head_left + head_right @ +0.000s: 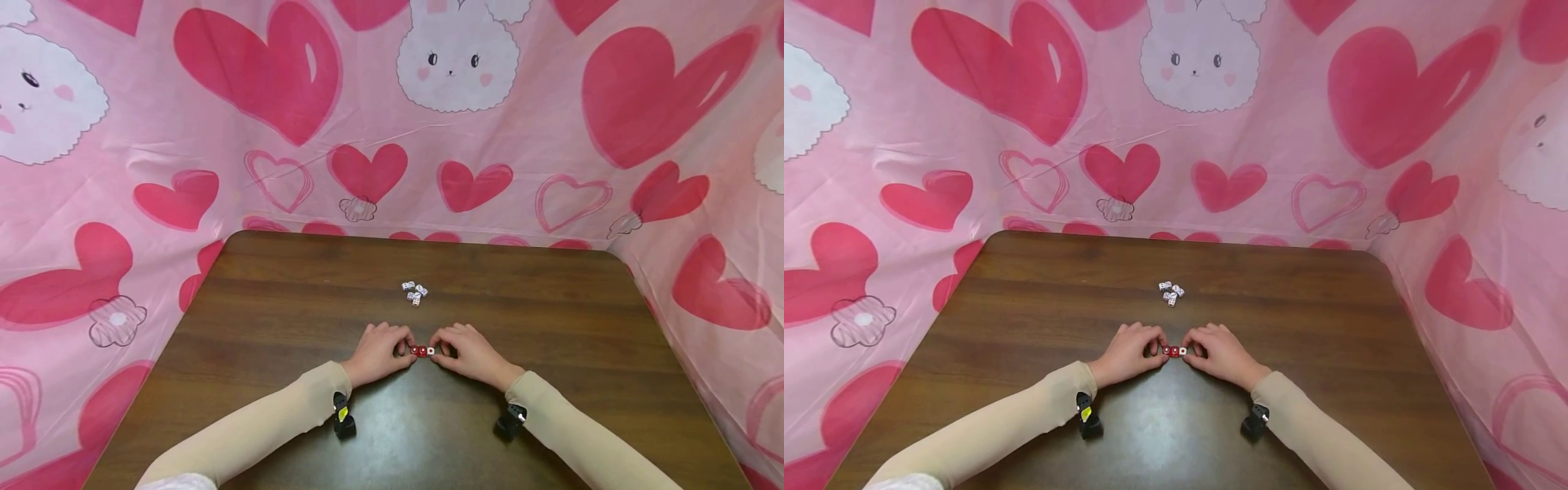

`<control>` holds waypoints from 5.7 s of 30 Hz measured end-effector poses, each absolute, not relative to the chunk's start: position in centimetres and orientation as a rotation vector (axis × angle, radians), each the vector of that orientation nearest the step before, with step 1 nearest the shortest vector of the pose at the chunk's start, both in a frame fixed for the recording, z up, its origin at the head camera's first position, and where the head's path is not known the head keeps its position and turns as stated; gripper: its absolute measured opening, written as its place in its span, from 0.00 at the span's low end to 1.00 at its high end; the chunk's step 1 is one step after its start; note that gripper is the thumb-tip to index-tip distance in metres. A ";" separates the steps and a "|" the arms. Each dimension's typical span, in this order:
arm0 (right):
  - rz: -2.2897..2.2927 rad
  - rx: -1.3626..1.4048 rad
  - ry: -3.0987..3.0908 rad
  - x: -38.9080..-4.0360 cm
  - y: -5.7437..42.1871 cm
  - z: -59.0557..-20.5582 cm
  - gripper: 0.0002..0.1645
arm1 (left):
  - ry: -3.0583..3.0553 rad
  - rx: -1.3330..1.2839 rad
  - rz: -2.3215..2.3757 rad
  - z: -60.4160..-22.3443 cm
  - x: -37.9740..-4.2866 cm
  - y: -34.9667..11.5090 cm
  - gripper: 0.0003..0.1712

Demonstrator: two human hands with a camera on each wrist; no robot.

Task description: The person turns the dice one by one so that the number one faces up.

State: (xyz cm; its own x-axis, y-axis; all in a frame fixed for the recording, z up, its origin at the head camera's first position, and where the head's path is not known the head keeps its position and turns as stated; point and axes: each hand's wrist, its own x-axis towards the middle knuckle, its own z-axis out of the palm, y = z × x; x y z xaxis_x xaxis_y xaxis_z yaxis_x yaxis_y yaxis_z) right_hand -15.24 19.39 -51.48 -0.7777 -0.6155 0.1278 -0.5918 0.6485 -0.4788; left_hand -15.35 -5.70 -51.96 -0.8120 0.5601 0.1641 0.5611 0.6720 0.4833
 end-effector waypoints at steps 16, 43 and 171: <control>-0.801 -1.056 2.842 -15.2 19.3 -51.8 0.11 | -2.875 -0.962 -0.839 -51.7 -15.2 -5.6 0.11; -0.779 -1.083 2.735 -16.3 19.8 -51.1 0.13 | -2.875 -0.806 -1.248 -49.9 -20.7 -6.3 0.03; -0.768 -1.049 2.781 -15.9 19.7 -52.0 0.12 | -2.959 -0.721 -1.098 -51.1 -23.4 -5.4 0.06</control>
